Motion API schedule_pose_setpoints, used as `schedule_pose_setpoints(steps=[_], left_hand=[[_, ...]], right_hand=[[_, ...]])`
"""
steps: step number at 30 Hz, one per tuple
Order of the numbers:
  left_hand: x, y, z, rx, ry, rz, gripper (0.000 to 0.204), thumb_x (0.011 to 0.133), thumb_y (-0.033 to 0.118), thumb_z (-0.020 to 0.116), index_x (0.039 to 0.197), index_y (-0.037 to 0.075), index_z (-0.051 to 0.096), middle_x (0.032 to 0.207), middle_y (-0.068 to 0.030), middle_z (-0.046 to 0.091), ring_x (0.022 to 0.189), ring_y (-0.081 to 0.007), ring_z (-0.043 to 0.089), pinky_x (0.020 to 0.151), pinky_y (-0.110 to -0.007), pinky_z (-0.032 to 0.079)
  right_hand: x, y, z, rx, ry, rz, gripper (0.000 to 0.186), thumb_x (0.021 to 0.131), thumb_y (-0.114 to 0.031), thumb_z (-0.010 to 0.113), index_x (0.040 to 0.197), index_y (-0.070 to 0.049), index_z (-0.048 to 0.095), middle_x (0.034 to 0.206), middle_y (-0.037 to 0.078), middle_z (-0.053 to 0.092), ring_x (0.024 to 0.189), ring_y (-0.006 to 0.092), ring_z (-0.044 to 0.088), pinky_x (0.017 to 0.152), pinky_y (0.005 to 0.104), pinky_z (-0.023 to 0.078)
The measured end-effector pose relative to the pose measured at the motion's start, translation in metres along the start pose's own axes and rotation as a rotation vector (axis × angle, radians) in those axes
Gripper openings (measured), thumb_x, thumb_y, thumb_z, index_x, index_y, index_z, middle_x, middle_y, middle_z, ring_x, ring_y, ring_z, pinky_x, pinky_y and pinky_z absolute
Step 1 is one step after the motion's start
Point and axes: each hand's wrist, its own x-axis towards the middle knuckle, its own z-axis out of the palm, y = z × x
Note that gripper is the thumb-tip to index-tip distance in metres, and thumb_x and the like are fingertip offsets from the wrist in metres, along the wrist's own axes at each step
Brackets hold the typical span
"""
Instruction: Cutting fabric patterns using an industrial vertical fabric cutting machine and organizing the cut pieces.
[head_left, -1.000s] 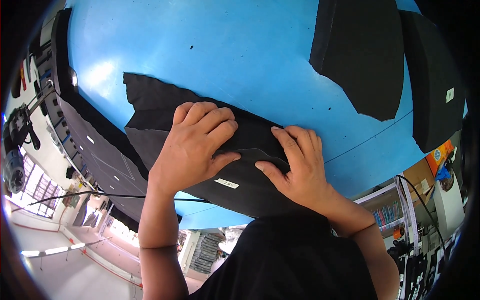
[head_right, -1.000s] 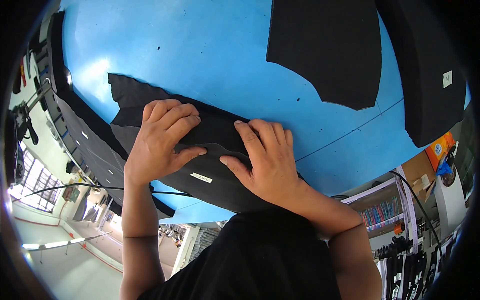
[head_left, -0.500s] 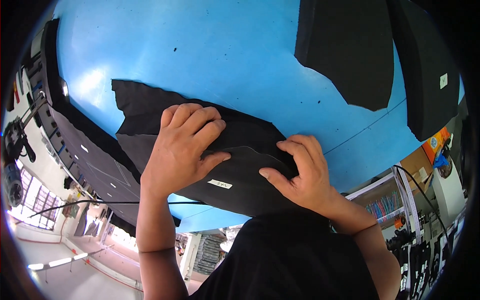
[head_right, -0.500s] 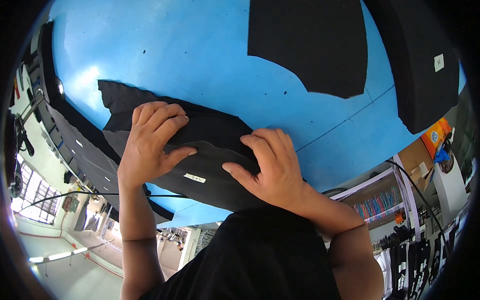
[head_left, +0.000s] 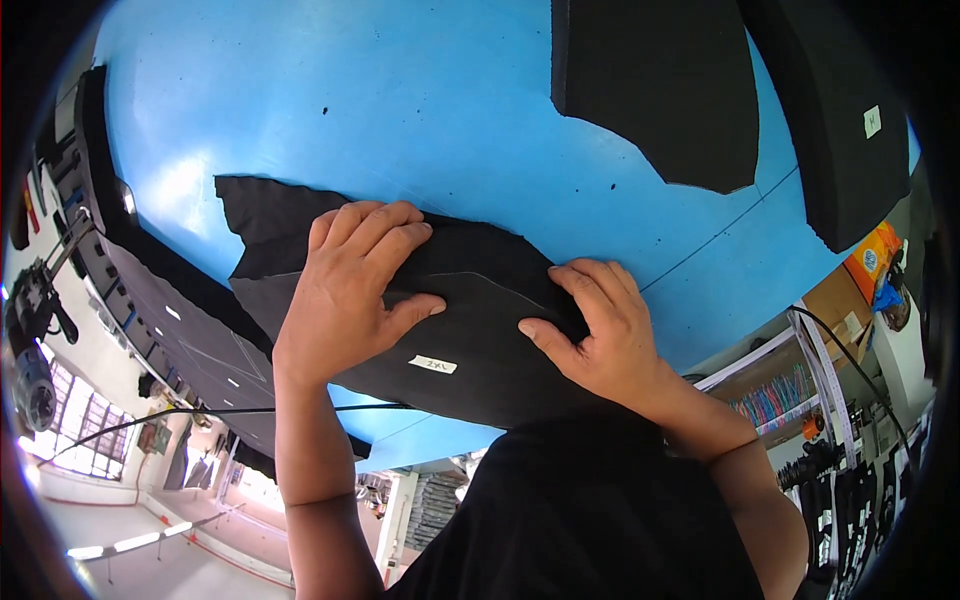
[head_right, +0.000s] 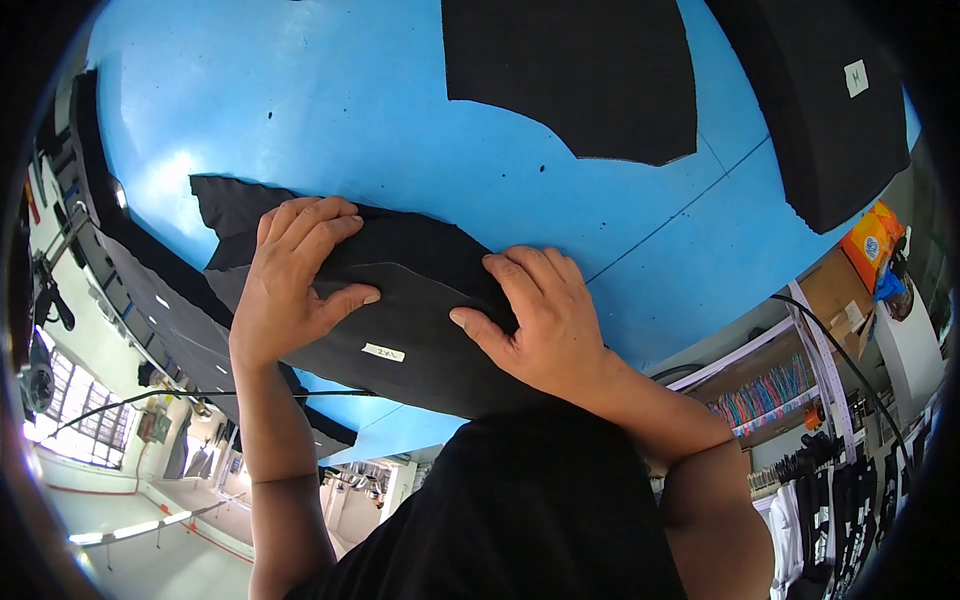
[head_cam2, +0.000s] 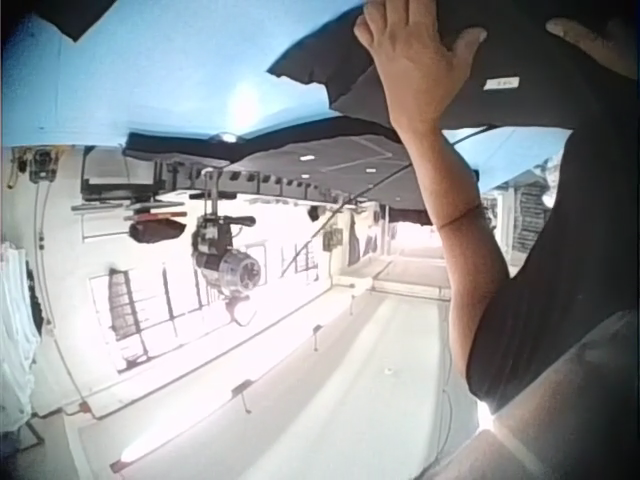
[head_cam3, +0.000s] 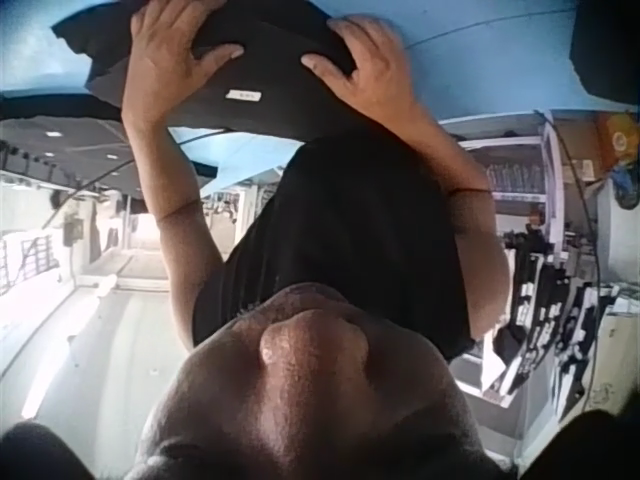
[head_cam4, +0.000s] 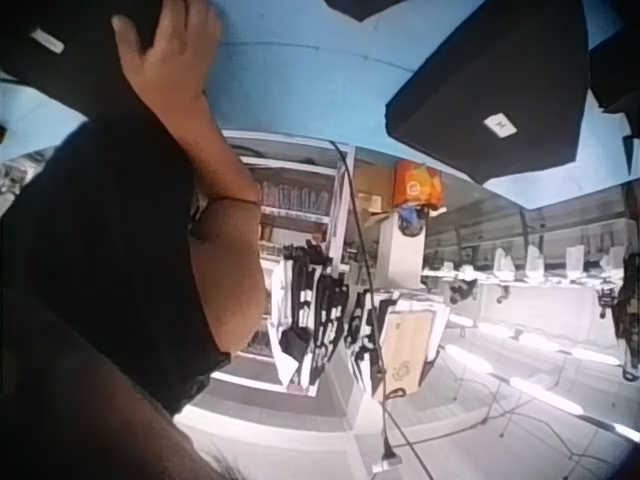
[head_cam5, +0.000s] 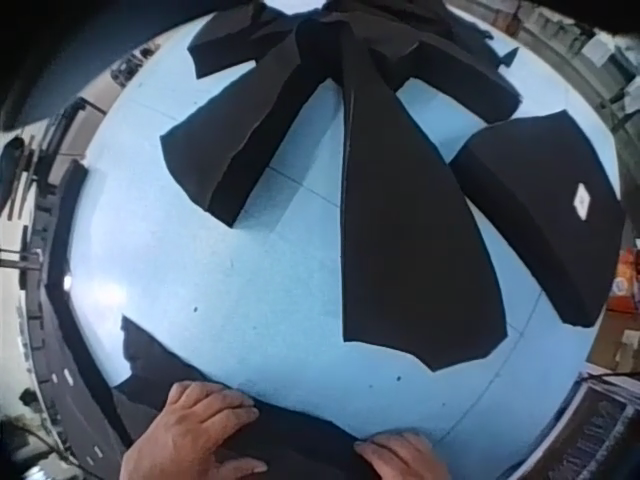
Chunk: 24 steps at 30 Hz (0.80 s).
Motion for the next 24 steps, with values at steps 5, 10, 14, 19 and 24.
schedule_pose_setpoints(steps=[5, 10, 14, 19, 24], left_hand=[[0.0021, -0.0027, -0.0011, -0.016, -0.034, -0.006, 0.062, 0.070, 0.035, 0.088, 0.116, 0.001, 0.065, 0.123, -0.0136, 0.063, 0.116, -0.0342, 0.058, 0.102, -0.045, 0.040], [0.0014, -0.0034, -0.0009, -0.015, -0.047, 0.008, 0.061, 0.069, 0.034, 0.088, 0.115, 0.001, 0.065, 0.119, -0.0131, 0.064, 0.112, -0.0341, 0.058, 0.100, -0.045, 0.041], [-0.0029, 0.0023, -0.0023, 0.001, -0.024, 0.021, 0.055, 0.068, 0.028, 0.088, 0.111, 0.004, 0.065, 0.116, -0.0104, 0.063, 0.109, -0.0316, 0.058, 0.099, -0.045, 0.040], [-0.0052, 0.0038, -0.0001, 0.005, 0.006, 0.012, 0.052, 0.067, 0.023, 0.087, 0.111, 0.006, 0.065, 0.116, -0.0076, 0.062, 0.110, -0.0290, 0.057, 0.101, -0.045, 0.039], [-0.0046, 0.0021, -0.0012, -0.006, -0.005, 0.014, 0.052, 0.068, 0.024, 0.087, 0.111, 0.006, 0.065, 0.117, -0.0075, 0.062, 0.112, -0.0287, 0.056, 0.102, -0.045, 0.038]], right_hand=[[-0.0004, 0.0016, 0.0033, 0.005, 0.009, -0.001, 0.050, 0.083, -0.033, 0.083, 0.112, 0.005, 0.066, 0.110, 0.018, 0.064, 0.095, 0.0337, 0.061, 0.084, 0.0421, 0.048], [0.0018, 0.0006, 0.0006, 0.009, 0.013, 0.010, 0.048, 0.079, -0.028, 0.085, 0.109, 0.005, 0.067, 0.107, 0.017, 0.065, 0.096, 0.0346, 0.062, 0.085, 0.0411, 0.050], [0.0028, 0.0010, 0.0003, 0.020, 0.002, 0.015, 0.048, 0.078, -0.027, 0.086, 0.109, 0.004, 0.067, 0.107, 0.018, 0.065, 0.096, 0.0349, 0.062, 0.084, 0.0413, 0.050], [0.0020, 0.0033, 0.0026, 0.025, 0.006, -0.001, 0.050, 0.080, -0.033, 0.084, 0.110, 0.004, 0.066, 0.106, 0.017, 0.064, 0.094, 0.0335, 0.061, 0.083, 0.0418, 0.048], [0.0022, 0.0032, 0.0033, 0.020, 0.005, -0.001, 0.050, 0.080, -0.032, 0.084, 0.110, 0.003, 0.065, 0.106, 0.017, 0.064, 0.093, 0.0338, 0.061, 0.083, 0.0418, 0.048]])
